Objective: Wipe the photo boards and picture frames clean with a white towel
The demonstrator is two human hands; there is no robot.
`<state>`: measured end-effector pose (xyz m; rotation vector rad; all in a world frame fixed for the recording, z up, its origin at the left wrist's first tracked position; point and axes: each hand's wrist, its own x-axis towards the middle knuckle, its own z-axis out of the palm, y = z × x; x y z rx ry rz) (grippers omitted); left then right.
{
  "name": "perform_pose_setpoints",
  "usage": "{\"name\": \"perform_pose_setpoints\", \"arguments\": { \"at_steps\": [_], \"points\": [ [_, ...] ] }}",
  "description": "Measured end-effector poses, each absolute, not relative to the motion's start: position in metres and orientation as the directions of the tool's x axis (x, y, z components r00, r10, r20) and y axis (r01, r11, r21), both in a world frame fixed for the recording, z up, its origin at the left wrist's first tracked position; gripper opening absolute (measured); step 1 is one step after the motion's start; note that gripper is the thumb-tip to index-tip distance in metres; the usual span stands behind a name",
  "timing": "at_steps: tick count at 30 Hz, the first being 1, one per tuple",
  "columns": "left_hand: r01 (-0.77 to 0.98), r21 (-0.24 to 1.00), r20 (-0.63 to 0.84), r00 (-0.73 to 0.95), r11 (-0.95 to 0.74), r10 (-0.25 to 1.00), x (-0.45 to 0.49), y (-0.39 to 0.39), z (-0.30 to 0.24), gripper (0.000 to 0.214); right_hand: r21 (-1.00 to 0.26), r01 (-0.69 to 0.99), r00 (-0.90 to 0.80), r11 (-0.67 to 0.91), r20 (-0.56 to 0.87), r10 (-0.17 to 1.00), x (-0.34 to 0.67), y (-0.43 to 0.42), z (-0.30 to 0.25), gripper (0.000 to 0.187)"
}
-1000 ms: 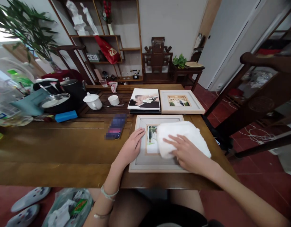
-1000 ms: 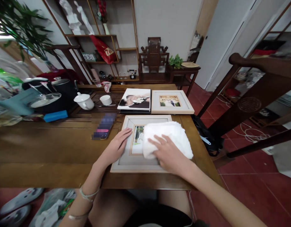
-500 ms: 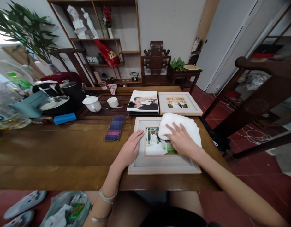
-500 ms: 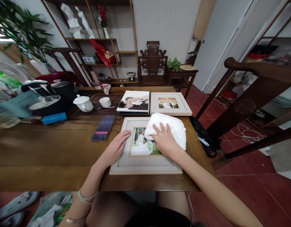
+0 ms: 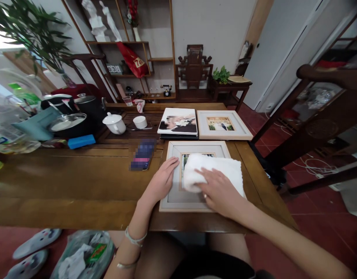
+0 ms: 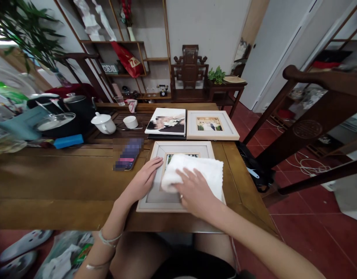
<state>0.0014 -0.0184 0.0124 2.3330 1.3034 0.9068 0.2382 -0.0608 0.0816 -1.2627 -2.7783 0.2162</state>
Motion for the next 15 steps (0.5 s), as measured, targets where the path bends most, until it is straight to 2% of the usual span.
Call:
{"name": "perform_pose_setpoints", "arguments": {
  "at_steps": [3,7,9,12,15],
  "points": [
    [0.636,0.551,0.387,0.38,-0.541,0.84,0.002,-0.018,0.011,0.04,-0.038,0.82,-0.568,0.571,0.068,0.82,0.222,-0.039,0.07,0.049],
    [0.639,0.537,0.394,0.387,-0.55,0.834,0.001,-0.018,0.011,0.039,0.006,0.737,-0.675,0.676,0.038,0.737,0.204,-0.043,0.067,0.037],
    [0.646,0.532,0.381,0.396,-0.548,0.836,0.001,-0.018,0.013,0.04,-0.034,0.659,-0.752,0.752,-0.002,0.659,0.203,-0.059,0.072,0.034],
    [0.653,0.525,0.373,0.401,-0.547,0.837,0.001,-0.019,0.015,0.041,-0.164,0.561,-0.825,0.812,-0.025,0.565,0.217,-0.084,0.086,0.031],
    [0.653,0.518,0.388,0.396,-0.552,0.832,0.002,-0.02,0.015,0.042,-0.259,0.543,-0.832,0.799,-0.036,0.553,0.239,-0.09,0.097,0.034]
  ]
}}
